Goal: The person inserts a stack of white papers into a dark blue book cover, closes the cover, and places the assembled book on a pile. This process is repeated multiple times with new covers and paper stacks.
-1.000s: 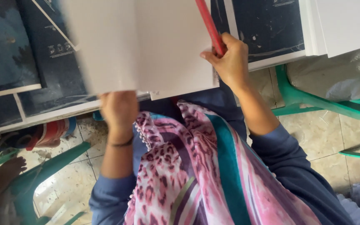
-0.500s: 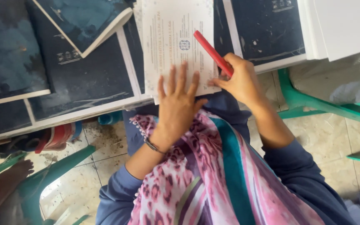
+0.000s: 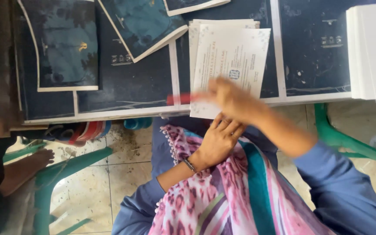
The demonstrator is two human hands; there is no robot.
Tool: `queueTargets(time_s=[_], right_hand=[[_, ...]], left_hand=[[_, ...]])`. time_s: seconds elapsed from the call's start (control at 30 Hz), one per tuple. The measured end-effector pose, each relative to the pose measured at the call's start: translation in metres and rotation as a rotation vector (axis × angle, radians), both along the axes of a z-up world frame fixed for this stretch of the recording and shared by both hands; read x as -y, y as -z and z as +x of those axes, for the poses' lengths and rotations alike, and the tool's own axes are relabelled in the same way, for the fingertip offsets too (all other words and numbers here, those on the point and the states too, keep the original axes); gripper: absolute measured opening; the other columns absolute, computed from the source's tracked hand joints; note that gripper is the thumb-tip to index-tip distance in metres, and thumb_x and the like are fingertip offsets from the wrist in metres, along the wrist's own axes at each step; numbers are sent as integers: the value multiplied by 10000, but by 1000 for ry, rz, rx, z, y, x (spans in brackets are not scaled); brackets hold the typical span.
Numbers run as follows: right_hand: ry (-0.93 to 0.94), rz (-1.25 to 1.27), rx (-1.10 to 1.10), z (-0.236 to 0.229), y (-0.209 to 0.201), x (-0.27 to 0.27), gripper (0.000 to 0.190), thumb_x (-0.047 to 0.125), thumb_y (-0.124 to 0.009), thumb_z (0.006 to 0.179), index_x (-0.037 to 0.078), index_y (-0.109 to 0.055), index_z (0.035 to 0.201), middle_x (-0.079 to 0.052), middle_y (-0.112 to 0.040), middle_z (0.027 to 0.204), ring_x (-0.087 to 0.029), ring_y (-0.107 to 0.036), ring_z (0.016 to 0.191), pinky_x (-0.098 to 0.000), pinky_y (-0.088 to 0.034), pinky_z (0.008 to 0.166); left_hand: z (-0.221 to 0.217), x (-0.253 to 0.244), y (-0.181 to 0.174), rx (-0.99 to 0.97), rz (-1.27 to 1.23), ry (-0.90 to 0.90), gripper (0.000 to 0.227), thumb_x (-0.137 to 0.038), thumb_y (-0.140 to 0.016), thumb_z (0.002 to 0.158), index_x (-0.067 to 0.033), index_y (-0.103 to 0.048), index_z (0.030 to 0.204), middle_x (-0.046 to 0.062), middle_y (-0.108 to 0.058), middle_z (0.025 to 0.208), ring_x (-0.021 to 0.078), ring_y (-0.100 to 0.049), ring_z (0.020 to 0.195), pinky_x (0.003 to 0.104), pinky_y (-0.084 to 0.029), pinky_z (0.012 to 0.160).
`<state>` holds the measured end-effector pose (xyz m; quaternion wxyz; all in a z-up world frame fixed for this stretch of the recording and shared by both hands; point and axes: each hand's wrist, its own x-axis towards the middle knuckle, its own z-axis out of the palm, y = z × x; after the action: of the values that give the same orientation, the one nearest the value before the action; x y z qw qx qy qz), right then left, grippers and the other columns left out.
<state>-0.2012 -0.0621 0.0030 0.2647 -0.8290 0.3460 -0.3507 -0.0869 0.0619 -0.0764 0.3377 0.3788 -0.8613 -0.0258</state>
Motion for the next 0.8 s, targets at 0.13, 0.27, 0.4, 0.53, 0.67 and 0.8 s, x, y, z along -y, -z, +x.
queueTargets(time_s=[0.13,0.27,0.4,0.53,0.67,0.8], right_hand=[[126,-75,-358,-35,16,106,421,-33,-575,1108,28,-628,1522,-140,-387,1021,-279,-454,863,-378,-450,762],[173,26,-345,-21,11,65,422,-13,-594,1098,11,-603,1519,-141,-388,1026,-314,-465,958,-411,-458,819],[-51,-98,-410,-23,13,-6,519,24,-647,1055,221,-544,1524,-97,-421,954,-227,-444,841,-332,-435,659],[210,-138,-399,-75,19,25,718,-227,-525,1085,255,-530,1617,-94,-424,978,-222,-412,854,-316,-447,667],[344,-116,-301,-116,43,57,423,-132,-663,1060,-60,-667,1477,-182,-454,1026,-365,-467,956,-489,-454,822],[401,-128,-351,-112,35,44,425,-93,-682,1064,-58,-643,1485,-205,-488,1080,-362,-520,969,-467,-512,763]], left_hand=[[12,-4,-31,160,146,47,677,37,-564,905,-54,-482,1571,134,-372,1674,331,-463,1539,508,-346,1286],[50,18,-56,-286,451,268,370,-4,-613,989,49,-608,1356,242,-496,1548,394,-475,1491,543,-363,1258],[134,80,-92,-411,334,-113,273,46,-658,912,-34,-655,1173,144,-696,1199,319,-687,1123,398,-582,966],[202,137,-64,-174,134,-548,220,-20,-739,960,-52,-681,1170,166,-556,1323,401,-600,1197,508,-538,907],[206,166,-38,-36,127,-629,246,-67,-758,935,-70,-708,1175,107,-568,1273,358,-604,938,491,-577,694],[213,177,-17,69,-39,-735,56,-38,-689,950,-62,-660,992,131,-602,1186,371,-610,839,485,-544,687]])
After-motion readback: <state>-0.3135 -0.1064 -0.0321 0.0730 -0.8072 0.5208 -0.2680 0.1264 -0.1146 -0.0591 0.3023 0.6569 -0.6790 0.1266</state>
